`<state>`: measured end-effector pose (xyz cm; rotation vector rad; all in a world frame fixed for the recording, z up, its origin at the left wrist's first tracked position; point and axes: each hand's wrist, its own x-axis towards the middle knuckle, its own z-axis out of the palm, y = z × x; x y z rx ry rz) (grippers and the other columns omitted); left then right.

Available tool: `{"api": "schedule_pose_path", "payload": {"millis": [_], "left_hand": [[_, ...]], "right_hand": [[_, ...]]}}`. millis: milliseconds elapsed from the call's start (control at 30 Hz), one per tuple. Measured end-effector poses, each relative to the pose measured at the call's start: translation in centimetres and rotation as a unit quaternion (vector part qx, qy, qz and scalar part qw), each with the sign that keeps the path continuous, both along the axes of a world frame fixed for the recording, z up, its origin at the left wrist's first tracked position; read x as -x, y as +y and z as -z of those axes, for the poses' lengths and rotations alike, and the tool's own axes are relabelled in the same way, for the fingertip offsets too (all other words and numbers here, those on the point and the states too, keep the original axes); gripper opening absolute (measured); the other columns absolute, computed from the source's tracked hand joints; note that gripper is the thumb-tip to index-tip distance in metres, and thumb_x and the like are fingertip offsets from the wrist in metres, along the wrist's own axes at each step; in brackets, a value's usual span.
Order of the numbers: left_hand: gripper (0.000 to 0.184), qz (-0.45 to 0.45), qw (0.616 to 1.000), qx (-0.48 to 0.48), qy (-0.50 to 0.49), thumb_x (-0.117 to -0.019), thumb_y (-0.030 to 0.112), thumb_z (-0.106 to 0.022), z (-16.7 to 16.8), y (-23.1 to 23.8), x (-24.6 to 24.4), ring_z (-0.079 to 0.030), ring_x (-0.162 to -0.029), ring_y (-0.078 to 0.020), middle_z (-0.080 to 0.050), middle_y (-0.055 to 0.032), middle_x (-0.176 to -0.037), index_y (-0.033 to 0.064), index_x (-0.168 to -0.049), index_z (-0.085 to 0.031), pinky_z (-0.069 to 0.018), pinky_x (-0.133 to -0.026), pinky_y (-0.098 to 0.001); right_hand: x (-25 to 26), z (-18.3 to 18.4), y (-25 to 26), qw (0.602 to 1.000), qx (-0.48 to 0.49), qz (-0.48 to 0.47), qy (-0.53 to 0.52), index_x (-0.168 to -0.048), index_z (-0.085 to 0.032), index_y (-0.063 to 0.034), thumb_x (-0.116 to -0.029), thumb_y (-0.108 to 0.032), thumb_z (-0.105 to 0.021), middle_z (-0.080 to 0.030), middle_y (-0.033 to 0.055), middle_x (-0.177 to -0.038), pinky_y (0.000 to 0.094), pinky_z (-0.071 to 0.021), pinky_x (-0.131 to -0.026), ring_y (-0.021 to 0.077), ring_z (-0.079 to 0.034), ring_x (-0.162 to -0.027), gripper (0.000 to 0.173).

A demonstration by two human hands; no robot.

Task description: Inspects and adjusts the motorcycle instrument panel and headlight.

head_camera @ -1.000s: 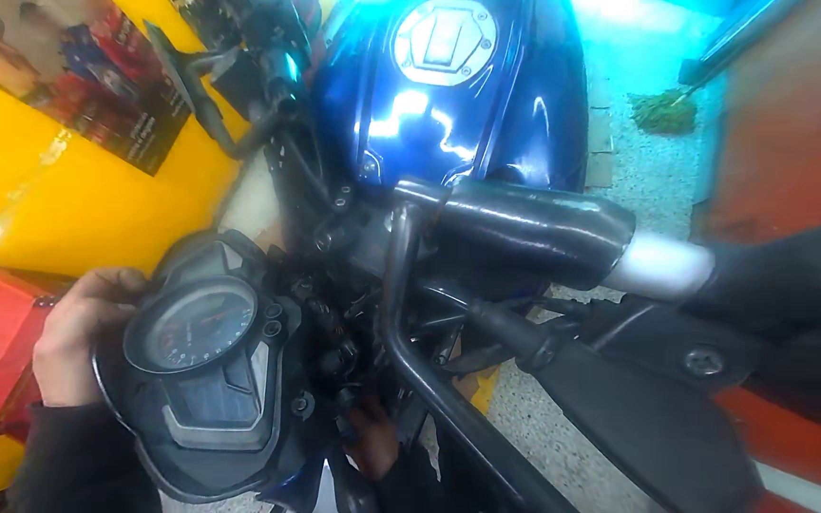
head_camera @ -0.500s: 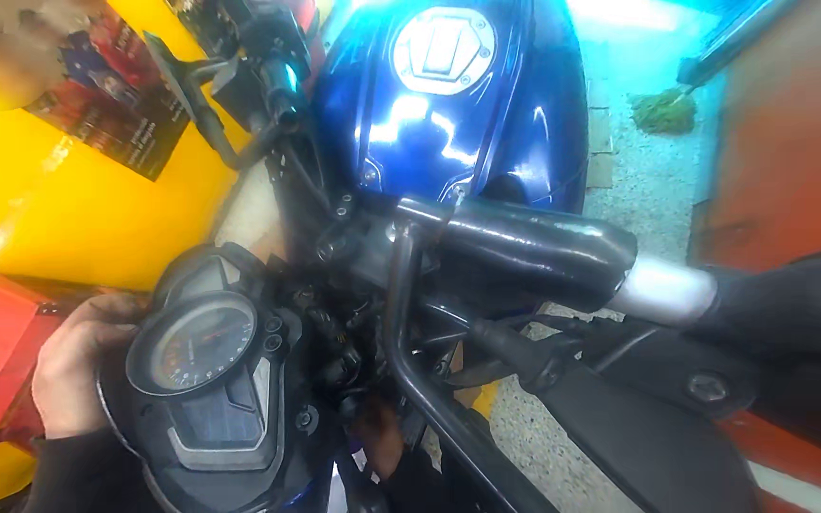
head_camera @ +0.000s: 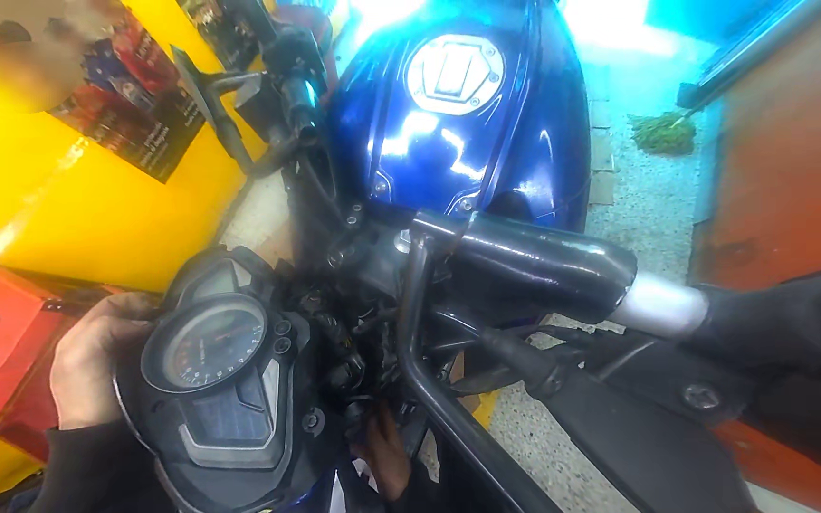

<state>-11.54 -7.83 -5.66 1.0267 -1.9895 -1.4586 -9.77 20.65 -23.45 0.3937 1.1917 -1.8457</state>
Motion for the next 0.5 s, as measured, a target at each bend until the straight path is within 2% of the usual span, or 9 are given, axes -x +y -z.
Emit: {"api": "schedule_pose_path", "payload": {"millis": [100, 133, 167, 200, 267, 300, 367, 433, 500], "left_hand": [[0.021, 0.0, 1.0, -0.01, 0.007, -0.086, 0.01, -0.043, -0.1, 0.3, 0.0, -0.063, -0.081, 0.0043, -0.065, 0.0125, -0.089, 0.0212, -0.092, -0.059, -0.0526, -0.068, -0.0141], [0.021, 0.005, 1.0, -0.012, 0.012, -0.086, 0.009, -0.043, -0.1, 0.4, -0.2, -0.063, -0.082, 0.0042, -0.065, 0.0125, -0.09, 0.0211, -0.093, -0.059, -0.0525, -0.068, -0.0142], [0.021, 0.011, 1.0, -0.014, 0.021, -0.0865, 0.009, -0.043, -0.1, 0.5, -0.2, -0.063, -0.082, 0.0038, -0.065, 0.0124, -0.09, 0.0206, -0.094, -0.058, -0.0532, -0.069, -0.0151], [0.022, 0.012, 0.999, -0.015, 0.026, -0.0867, 0.009, -0.043, -0.1, 0.6, -0.2, -0.064, -0.082, 0.0041, -0.065, 0.0128, -0.09, 0.0206, -0.094, -0.059, -0.0537, -0.069, -0.015], [0.022, 0.014, 1.0, -0.011, 0.025, -0.0864, 0.008, -0.043, -0.2, 0.7, 0.0, -0.063, -0.081, 0.0039, -0.065, 0.0127, -0.089, 0.0203, -0.094, -0.06, -0.0535, -0.068, -0.0151], [0.022, 0.014, 1.0, -0.01, 0.021, -0.0858, 0.009, -0.044, -0.2, 0.6, 0.1, -0.064, -0.081, 0.0035, -0.066, 0.0125, -0.09, 0.0203, -0.094, -0.06, -0.0535, -0.068, -0.0156], [0.021, 0.008, 1.0, -0.003, 0.014, -0.086, 0.009, -0.044, -0.4, 0.6, 0.5, -0.063, -0.079, 0.004, -0.065, 0.013, -0.087, 0.0207, -0.092, -0.06, -0.0531, -0.066, -0.0151], [0.02, 0.008, 1.0, 0.002, 0.007, -0.0856, 0.009, -0.044, -0.5, 0.6, 0.6, -0.063, -0.079, 0.004, -0.064, 0.0132, -0.087, 0.0213, -0.092, -0.059, -0.0528, -0.067, -0.0155], [0.021, 0.017, 1.0, 0.012, 0.002, -0.0844, 0.009, -0.045, -0.8, 0.8, 1.1, -0.063, -0.079, 0.0038, -0.065, 0.0127, -0.087, 0.0204, -0.093, -0.061, -0.0531, -0.066, -0.0155]], "right_hand": [[-1.6, 2.3, -0.8, 0.996, -0.041, -0.018, 0.072, -0.153, -0.021, 0.0085, -0.0853, -0.021, -0.071, -0.061, 0.0148, -0.12, 0.0248, -0.0549, -0.07, 0.0071, -0.063, -0.088, 0.089], [-2.1, 3.3, -0.8, 0.995, -0.056, -0.04, 0.078, -0.154, -0.021, 0.0087, -0.0875, -0.019, -0.069, -0.061, 0.0162, -0.124, 0.0244, -0.0546, -0.076, 0.0073, -0.063, -0.092, 0.086], [-2.5, 4.6, -0.6, 0.992, -0.064, -0.076, 0.073, -0.156, -0.02, 0.0083, -0.0912, -0.018, -0.066, -0.058, 0.0208, -0.136, 0.0284, -0.055, -0.093, 0.012, -0.064, -0.108, 0.084], [-2.8, 5.9, -0.7, 0.988, -0.085, -0.108, 0.069, -0.154, -0.026, 0.0092, -0.0952, -0.018, -0.063, -0.059, 0.0215, -0.133, 0.0301, -0.0546, -0.093, 0.0135, -0.063, -0.108, 0.074], [-3.4, 8.0, -1.1, 0.97, -0.124, -0.195, 0.07, -0.144, -0.04, 0.009, -0.1056, -0.021, -0.048, -0.06, 0.0181, -0.112, 0.0306, -0.0526, -0.081, 0.0134, -0.06, -0.09, 0.049], [-3.4, 8.2, -1.1, 0.965, -0.122, -0.222, 0.063, -0.145, -0.042, 0.0095, -0.1086, -0.02, -0.043, -0.06, 0.0234, -0.122, 0.034, -0.0524, -0.089, 0.0183, -0.061, -0.1, 0.047], [-2.8, 7.9, -1.1, 0.971, -0.101, -0.209, 0.062, -0.142, -0.046, 0.011, -0.105, -0.018, -0.047, -0.061, 0.0249, -0.128, 0.0352, -0.0513, -0.098, 0.0206, -0.061, -0.111, 0.047], [-2.3, 7.1, -0.9, 0.978, -0.08, -0.187, 0.039, -0.136, -0.049, 0.0091, -0.102, -0.02, -0.054, -0.064, 0.019, -0.119, 0.034, -0.0539, -0.094, 0.0168, -0.064, -0.105, 0.045], [-2.2, 6.1, -1.0, 0.982, -0.062, -0.17, 0.05, -0.135, -0.05, 0.0101, -0.102, -0.014, -0.054, -0.065, 0.0171, -0.119, 0.0305, -0.0532, -0.097, 0.013, -0.064, -0.108, 0.041]]}}
